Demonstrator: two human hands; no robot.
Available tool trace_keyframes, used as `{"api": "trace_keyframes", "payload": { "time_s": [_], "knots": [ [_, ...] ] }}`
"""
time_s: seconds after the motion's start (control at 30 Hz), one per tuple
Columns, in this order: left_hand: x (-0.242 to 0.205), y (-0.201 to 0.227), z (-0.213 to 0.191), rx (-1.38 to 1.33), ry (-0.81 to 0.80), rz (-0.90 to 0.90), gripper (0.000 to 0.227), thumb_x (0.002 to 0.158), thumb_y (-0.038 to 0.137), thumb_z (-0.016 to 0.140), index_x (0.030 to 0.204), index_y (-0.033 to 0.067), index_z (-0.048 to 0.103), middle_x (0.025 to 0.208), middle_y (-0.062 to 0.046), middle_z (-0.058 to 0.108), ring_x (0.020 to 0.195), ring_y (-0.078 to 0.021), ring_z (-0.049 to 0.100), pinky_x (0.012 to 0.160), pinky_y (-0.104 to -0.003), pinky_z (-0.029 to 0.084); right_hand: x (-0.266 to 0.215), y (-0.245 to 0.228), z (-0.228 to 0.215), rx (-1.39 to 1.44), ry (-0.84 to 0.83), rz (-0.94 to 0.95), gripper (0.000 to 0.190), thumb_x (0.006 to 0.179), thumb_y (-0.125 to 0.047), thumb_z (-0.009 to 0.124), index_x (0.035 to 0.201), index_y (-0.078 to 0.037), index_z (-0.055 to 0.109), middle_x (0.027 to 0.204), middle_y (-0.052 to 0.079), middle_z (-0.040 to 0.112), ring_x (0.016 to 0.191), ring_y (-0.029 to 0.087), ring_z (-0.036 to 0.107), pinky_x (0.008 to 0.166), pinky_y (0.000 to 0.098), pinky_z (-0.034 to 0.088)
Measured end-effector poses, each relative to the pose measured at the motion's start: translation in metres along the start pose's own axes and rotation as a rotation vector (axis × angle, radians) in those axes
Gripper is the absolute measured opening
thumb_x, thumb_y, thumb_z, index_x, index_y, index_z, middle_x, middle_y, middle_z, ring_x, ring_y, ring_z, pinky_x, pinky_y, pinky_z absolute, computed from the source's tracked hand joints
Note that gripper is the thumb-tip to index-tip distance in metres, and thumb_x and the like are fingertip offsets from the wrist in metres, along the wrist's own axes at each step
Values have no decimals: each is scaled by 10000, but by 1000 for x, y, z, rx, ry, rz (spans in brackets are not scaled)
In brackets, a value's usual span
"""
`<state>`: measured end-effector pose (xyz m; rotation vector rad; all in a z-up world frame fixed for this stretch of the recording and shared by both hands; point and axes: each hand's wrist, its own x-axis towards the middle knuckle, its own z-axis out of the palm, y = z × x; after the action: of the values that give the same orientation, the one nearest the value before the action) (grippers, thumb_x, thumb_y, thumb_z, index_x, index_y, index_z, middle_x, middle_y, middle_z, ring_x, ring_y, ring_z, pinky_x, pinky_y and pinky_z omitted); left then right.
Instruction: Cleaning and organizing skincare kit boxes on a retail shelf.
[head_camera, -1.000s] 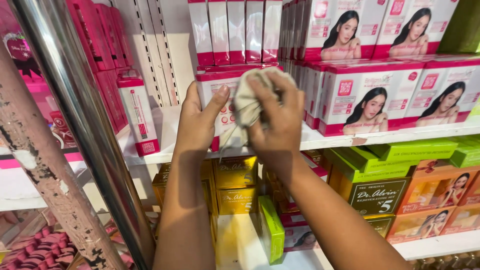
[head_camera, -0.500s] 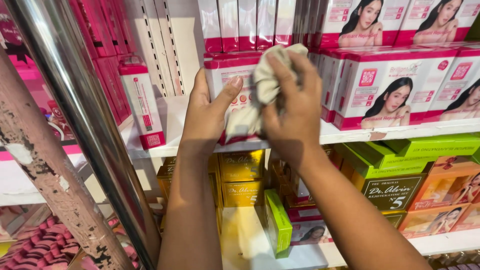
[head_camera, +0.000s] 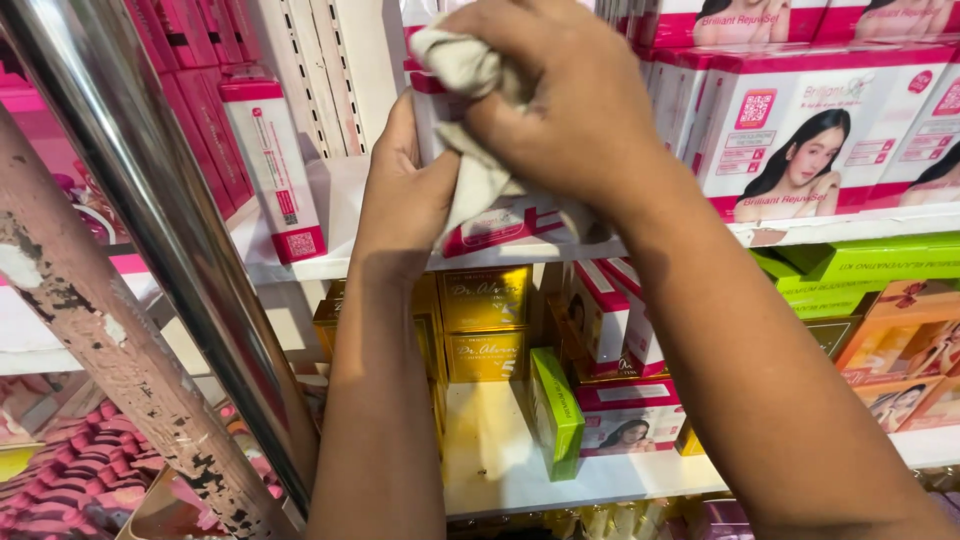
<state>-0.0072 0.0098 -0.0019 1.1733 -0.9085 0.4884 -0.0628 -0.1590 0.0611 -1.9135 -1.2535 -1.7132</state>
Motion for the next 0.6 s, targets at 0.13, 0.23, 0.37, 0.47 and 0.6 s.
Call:
{"api": "trace_keyframes", "payload": {
  "time_s": [0.13,0.23,0.37,0.47,0.6],
  "knots": [
    [-6,24,13,167,59,-84,529,930,204,744,1397,73,532,1235,-99,738,1134,-169,706,1006,-312,566,-26,41,7,-31,32,198,351,860,-130,767,1209,-106,736,1116,133,713,1021,299,690,894,392,540],
    [-8,26,12,171,27,-57,470,965,233,736,1357,39,564,1239,-116,739,1165,-189,696,1055,-341,544,-46,51,22,15,210,264,341,884,-56,725,1224,-82,712,1152,112,698,1059,251,702,952,337,555],
    [-6,29,15,125,46,-160,500,920,250,719,1350,62,543,1174,-127,732,1060,-200,713,945,-357,599,-59,36,39,-3,463,312,393,921,47,670,1297,-66,643,1207,102,633,1136,227,657,1024,307,526],
    [-4,32,16,120,64,-205,496,917,248,700,1349,65,539,1149,-125,735,1010,-198,718,891,-355,615,-63,28,40,-4,530,396,435,932,68,642,1345,-64,613,1231,107,601,1155,226,634,1040,311,506],
    [-6,25,12,50,22,-113,479,963,226,705,1366,30,536,1218,-109,711,1080,-166,682,939,-337,575,-68,21,35,73,535,430,455,950,83,597,1389,-32,561,1279,115,581,1223,231,623,1106,329,490]
  ]
}}
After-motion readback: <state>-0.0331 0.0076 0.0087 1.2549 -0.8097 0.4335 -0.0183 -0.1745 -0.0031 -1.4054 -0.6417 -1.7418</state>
